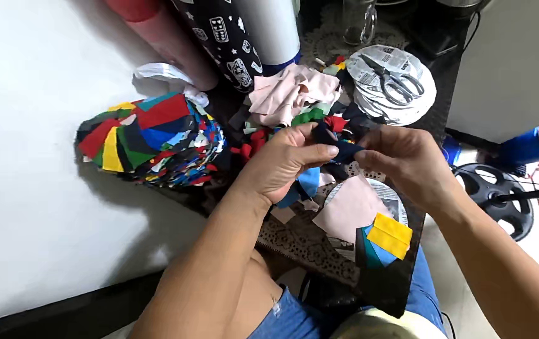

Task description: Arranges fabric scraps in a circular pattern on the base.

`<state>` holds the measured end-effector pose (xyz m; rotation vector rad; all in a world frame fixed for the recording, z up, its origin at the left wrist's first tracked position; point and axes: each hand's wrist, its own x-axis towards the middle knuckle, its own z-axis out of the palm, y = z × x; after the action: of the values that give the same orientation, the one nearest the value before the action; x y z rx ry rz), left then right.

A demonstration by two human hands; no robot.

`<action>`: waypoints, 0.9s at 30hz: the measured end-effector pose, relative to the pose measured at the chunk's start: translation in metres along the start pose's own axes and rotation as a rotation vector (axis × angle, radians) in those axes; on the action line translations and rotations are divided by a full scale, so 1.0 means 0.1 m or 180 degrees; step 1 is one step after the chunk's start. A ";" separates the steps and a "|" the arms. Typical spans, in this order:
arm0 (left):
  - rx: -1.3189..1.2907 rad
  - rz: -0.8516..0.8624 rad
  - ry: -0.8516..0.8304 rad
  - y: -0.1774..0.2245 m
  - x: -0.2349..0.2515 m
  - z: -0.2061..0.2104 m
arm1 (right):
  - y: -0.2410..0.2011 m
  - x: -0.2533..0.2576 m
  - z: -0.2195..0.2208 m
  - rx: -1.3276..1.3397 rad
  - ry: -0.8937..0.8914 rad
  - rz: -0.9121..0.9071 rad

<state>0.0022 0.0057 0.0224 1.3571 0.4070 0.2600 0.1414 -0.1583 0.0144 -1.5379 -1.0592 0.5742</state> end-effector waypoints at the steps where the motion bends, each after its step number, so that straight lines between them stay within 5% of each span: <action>1: 0.0077 0.0032 0.0034 -0.01 0.01 0.01 | -0.02 -0.02 -0.05 -0.0271 0.0034 -0.0083; 5: -0.0025 0.0002 0.0038 -0.03 0.02 0.03 | 0.00 -0.04 -0.17 -0.0565 0.0094 -0.0057; 16: 0.0181 0.0278 0.0050 -0.05 -0.02 0.07 | 0.18 -0.05 -0.19 0.0775 -0.0238 0.0648; 27: 0.0847 0.0868 0.0165 -0.10 -0.05 0.11 | 0.31 -0.20 -0.18 0.0950 0.0045 0.0450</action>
<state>0.0021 -0.0081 0.0150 1.6721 0.3059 0.4802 0.1559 -0.1837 -0.0144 -1.3567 -0.8163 0.7812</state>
